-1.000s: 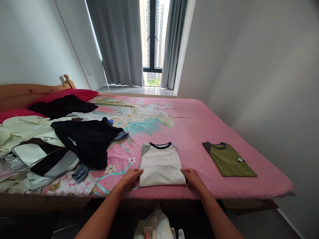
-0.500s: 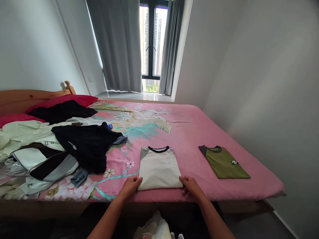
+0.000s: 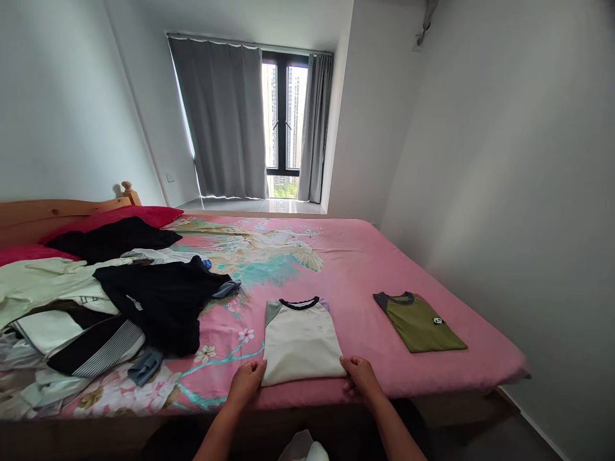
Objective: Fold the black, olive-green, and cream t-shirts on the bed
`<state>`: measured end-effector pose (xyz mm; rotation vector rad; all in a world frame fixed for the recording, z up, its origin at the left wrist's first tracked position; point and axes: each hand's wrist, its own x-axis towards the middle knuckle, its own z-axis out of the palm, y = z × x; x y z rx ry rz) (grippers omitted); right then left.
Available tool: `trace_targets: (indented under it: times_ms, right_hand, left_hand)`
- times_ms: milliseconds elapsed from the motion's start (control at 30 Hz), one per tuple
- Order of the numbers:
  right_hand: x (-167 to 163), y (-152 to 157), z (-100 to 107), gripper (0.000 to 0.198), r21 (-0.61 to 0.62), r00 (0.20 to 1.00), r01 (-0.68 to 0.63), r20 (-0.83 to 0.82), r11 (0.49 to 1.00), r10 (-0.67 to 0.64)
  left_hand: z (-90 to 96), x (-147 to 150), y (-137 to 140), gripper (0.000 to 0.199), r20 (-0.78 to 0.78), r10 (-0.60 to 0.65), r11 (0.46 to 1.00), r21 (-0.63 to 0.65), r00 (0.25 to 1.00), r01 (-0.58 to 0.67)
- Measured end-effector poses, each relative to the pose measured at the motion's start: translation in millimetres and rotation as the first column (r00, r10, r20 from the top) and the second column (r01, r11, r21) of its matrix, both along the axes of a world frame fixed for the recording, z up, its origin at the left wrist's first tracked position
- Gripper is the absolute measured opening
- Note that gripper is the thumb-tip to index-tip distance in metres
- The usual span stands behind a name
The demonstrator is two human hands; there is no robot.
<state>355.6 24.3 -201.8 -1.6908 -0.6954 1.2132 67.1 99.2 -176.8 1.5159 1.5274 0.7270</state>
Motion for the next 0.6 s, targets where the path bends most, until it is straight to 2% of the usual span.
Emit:
trace_targets:
  times_ms: [333, 600]
  right_hand:
    - [-3.7, -2.5, 1.0, 0.021, 0.008, 0.999, 0.047, -0.012, 0.999, -0.047]
    - [-5.8, -4.5, 0.6, 0.02, 0.018, 0.997, 0.073, 0.001, 0.997, -0.073]
  left_hand:
    - [-12.0, -3.8, 0.1, 0.038, -0.065, 0.015, 0.998, 0.055, 0.998, -0.011]
    - [-12.7, -3.5, -4.0, 0.037, -0.076, 0.031, 0.997, 0.073, 0.997, -0.025]
